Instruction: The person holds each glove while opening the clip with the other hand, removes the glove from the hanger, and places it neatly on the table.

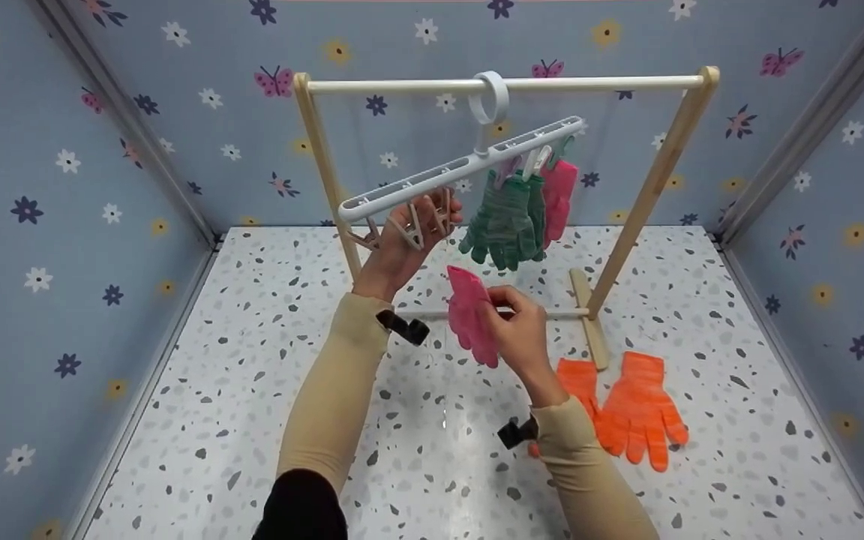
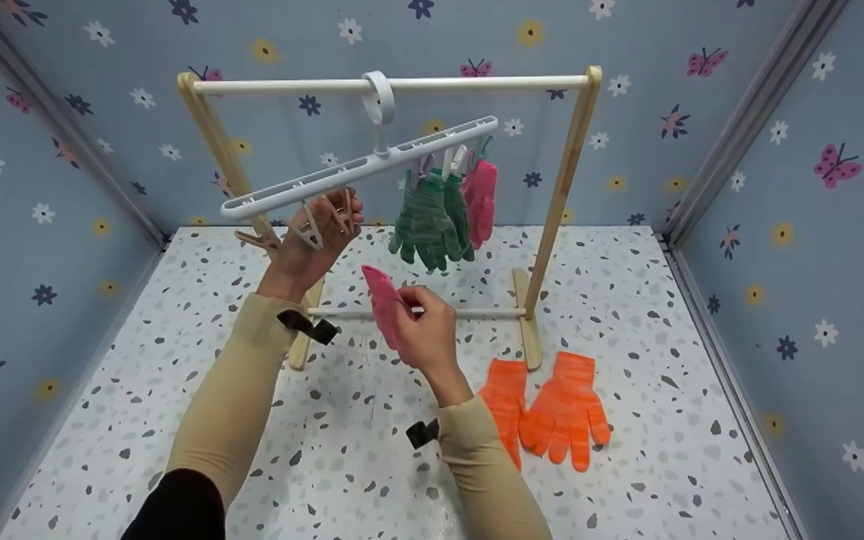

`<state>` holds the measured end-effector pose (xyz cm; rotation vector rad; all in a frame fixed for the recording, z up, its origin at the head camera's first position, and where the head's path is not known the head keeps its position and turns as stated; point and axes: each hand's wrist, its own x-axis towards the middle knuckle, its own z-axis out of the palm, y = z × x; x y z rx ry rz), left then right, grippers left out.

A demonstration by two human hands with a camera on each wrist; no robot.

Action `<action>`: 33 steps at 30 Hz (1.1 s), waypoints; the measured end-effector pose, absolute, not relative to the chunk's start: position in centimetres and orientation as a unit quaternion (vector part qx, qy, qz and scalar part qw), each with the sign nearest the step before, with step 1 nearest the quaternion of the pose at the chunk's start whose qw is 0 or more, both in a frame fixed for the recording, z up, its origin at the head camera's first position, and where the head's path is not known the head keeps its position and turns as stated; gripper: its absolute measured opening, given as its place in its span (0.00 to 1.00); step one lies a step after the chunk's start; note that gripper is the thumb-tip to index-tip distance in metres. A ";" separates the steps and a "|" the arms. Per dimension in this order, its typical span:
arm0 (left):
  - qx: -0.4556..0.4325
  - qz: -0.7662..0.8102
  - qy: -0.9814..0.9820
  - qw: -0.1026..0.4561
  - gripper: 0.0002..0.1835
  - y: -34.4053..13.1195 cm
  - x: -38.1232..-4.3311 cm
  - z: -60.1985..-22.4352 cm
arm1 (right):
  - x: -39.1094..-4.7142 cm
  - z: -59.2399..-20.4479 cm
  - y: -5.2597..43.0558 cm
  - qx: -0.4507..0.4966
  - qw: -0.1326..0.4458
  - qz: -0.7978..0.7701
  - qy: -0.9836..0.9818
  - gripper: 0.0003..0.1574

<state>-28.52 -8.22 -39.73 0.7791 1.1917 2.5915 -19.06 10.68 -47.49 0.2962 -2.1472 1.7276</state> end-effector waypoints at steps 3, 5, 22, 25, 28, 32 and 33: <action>0.262 0.878 0.388 0.097 0.32 -8.2 -28.5 -39.8 | -18.9 -47.9 11.0 0.096 0.174 0.619 -0.760 0.05; 0.261 0.881 0.381 0.098 0.32 -8.2 -28.4 -39.8 | -18.8 -48.1 11.2 0.088 0.166 0.621 -0.761 0.05; 0.245 0.885 0.386 0.087 0.35 -8.2 -28.4 -39.9 | -18.3 -49.1 12.9 0.043 0.134 0.608 -0.781 0.08; 0.242 0.888 0.381 0.087 0.34 -8.2 -28.4 -39.9 | -18.3 -49.4 13.3 0.043 0.136 0.604 -0.784 0.08; 0.246 0.886 0.384 0.089 0.36 -8.2 -28.4 -39.9 | -18.1 -49.7 13.7 0.033 0.133 0.606 -0.784 0.09; 0.242 0.885 0.388 0.088 0.37 -8.2 -28.4 -39.8 | -17.9 -50.2 14.1 0.020 0.119 0.617 -0.778 0.10; 0.239 0.886 0.388 0.088 0.37 -8.2 -28.3 -39.8 | -17.9 -50.3 14.2 0.017 0.115 0.620 -0.776 0.10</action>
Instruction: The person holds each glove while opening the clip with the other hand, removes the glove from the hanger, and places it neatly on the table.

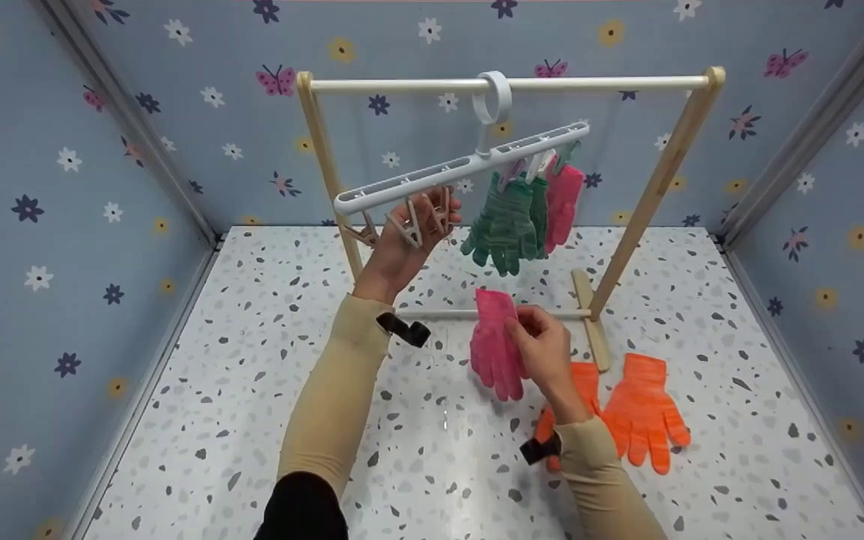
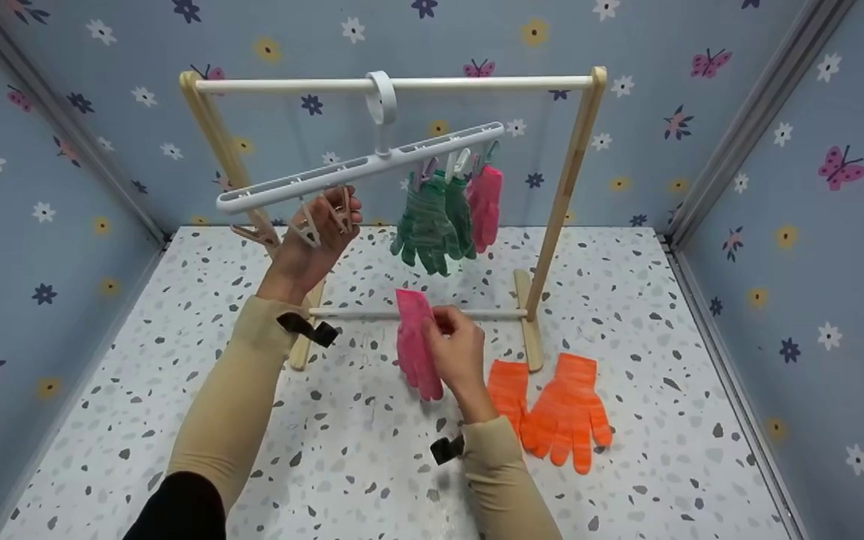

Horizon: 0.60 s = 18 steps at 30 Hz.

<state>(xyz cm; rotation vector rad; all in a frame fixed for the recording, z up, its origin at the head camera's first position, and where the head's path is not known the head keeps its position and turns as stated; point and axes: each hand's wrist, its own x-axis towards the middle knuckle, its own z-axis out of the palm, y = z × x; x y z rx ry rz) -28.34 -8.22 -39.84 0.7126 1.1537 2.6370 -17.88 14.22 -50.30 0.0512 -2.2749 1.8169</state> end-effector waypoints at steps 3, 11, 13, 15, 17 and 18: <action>0.236 0.887 0.387 0.089 0.38 -8.1 -28.3 -39.8 | -17.7 -50.6 14.5 0.007 0.107 0.627 -0.772 0.10; 0.236 0.889 0.381 0.090 0.38 -7.9 -28.5 -39.7 | -17.3 -51.4 15.1 -0.031 0.076 0.657 -0.749 0.11; 0.240 0.888 0.382 0.089 0.38 -7.9 -28.5 -39.7 | -17.3 -51.6 15.2 -0.048 0.061 0.666 -0.742 0.12; 0.241 0.887 0.384 0.087 0.36 -8.0 -28.5 -39.8 | -17.1 -51.9 15.3 -0.063 0.047 0.674 -0.735 0.12; 0.244 0.885 0.387 0.085 0.36 -8.0 -28.4 -39.9 | -16.9 -52.1 15.4 -0.073 0.037 0.683 -0.726 0.12; 0.246 0.884 0.388 0.084 0.37 -8.0 -28.4 -40.0 | -16.7 -52.2 15.5 -0.076 0.033 0.688 -0.721 0.12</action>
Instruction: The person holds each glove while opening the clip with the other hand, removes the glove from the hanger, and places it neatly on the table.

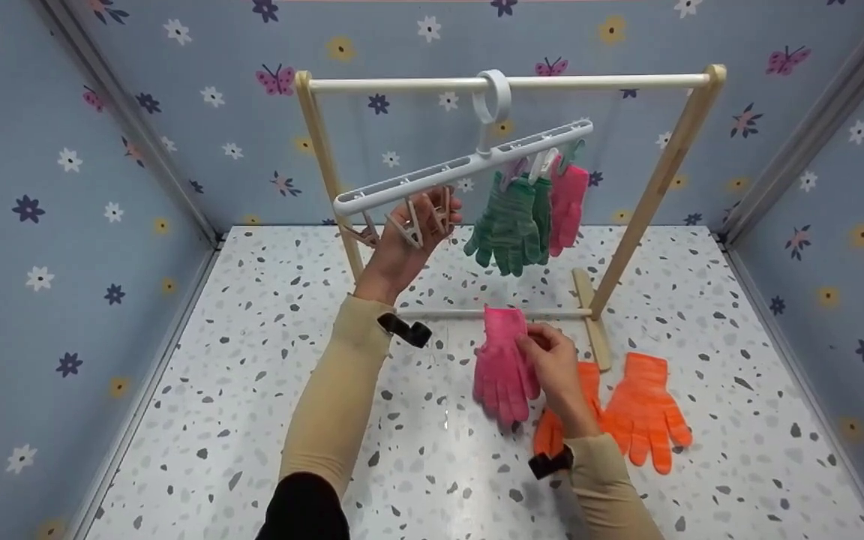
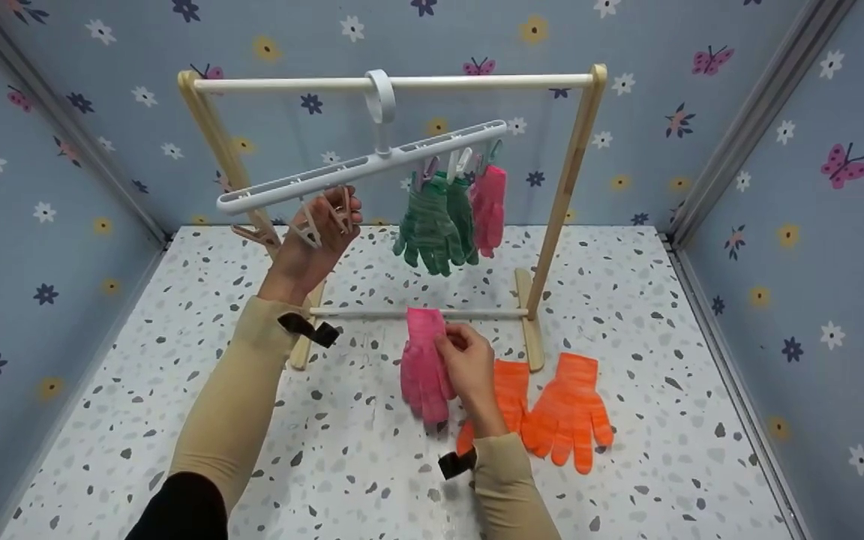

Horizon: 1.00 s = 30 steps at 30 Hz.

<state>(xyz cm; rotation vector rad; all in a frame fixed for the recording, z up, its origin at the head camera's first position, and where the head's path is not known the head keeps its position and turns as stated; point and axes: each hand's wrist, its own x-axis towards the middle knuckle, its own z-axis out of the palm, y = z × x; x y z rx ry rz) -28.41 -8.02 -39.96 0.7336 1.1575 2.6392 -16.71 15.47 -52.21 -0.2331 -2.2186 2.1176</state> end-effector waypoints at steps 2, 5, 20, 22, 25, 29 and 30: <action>0.246 0.884 0.388 0.084 0.36 -8.0 -28.4 -40.1 | -16.3 -52.5 15.6 -0.078 0.027 0.698 -0.711 0.12; 0.248 0.884 0.386 0.085 0.37 -8.0 -28.4 -40.1 | -15.8 -52.9 15.7 -0.084 0.016 0.706 -0.703 0.12; 0.245 0.889 0.377 0.085 0.36 -7.9 -28.3 -40.2 | -14.4 -55.7 16.3 -0.121 -0.026 0.697 -0.706 0.10; 0.243 0.890 0.375 0.085 0.37 -7.9 -28.3 -40.2 | -14.5 -56.1 16.5 -0.126 -0.026 0.688 -0.714 0.10; 0.243 0.890 0.376 0.087 0.38 -7.9 -28.4 -40.1 | -14.7 -56.4 16.7 -0.132 -0.031 0.668 -0.731 0.11; 0.245 0.889 0.377 0.088 0.38 -7.9 -28.4 -40.1 | -14.9 -56.5 16.9 -0.133 -0.036 0.631 -0.763 0.14; 0.246 0.889 0.376 0.090 0.39 -7.9 -28.4 -40.1 | -14.9 -56.5 16.9 -0.132 -0.036 0.616 -0.776 0.14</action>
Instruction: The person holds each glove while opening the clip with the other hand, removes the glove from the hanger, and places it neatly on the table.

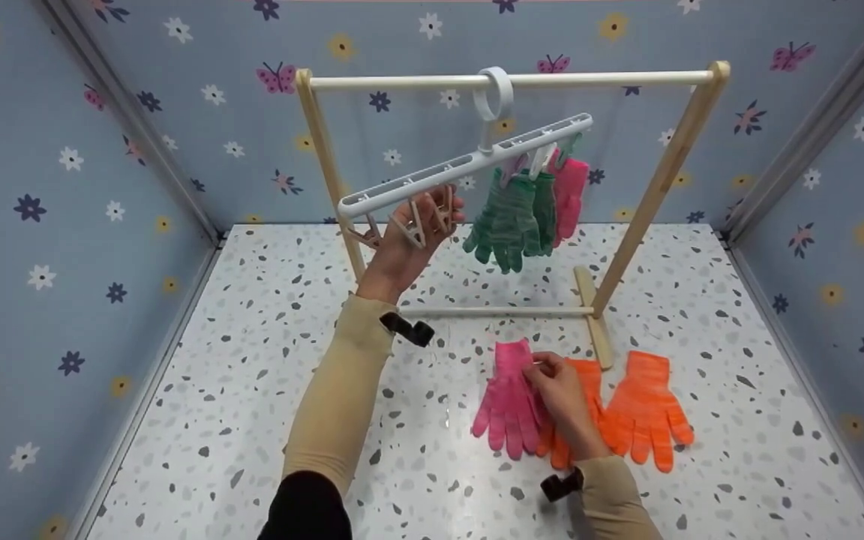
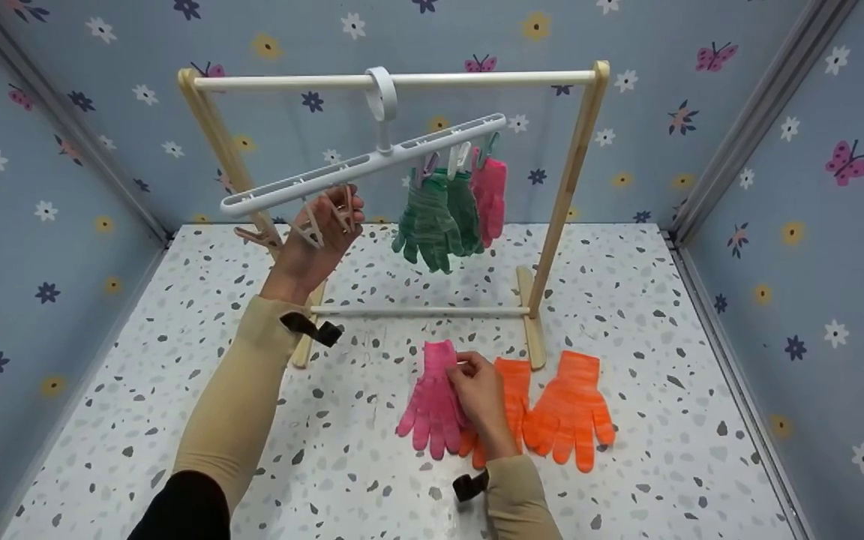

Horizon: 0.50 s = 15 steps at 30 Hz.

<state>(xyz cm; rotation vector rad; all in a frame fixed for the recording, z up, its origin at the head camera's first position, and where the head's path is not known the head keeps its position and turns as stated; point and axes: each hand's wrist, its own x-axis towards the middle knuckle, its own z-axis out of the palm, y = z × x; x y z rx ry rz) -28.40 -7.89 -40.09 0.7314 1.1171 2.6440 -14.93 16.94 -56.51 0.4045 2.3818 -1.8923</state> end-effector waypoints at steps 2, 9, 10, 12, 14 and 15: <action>0.245 0.890 0.372 0.091 0.38 -7.9 -28.4 -40.1 | -15.0 -56.6 17.0 0.125 0.039 -0.586 0.799 0.16; 0.244 0.891 0.373 0.089 0.36 -7.9 -28.3 -40.1 | -15.1 -56.6 17.5 0.090 0.043 -0.489 0.866 0.21; 0.244 0.890 0.374 0.090 0.36 -7.9 -28.3 -40.0 | -15.1 -56.6 17.7 0.085 0.041 -0.480 0.872 0.22; 0.243 0.890 0.375 0.091 0.36 -7.9 -28.3 -40.0 | -15.2 -56.6 17.9 0.078 0.044 -0.470 0.878 0.23; 0.244 0.889 0.376 0.090 0.36 -7.9 -28.3 -40.0 | -15.2 -56.6 18.0 0.078 0.052 -0.467 0.880 0.24; 0.245 0.889 0.375 0.090 0.36 -7.9 -28.3 -40.0 | -15.2 -56.6 18.1 0.078 0.058 -0.465 0.880 0.25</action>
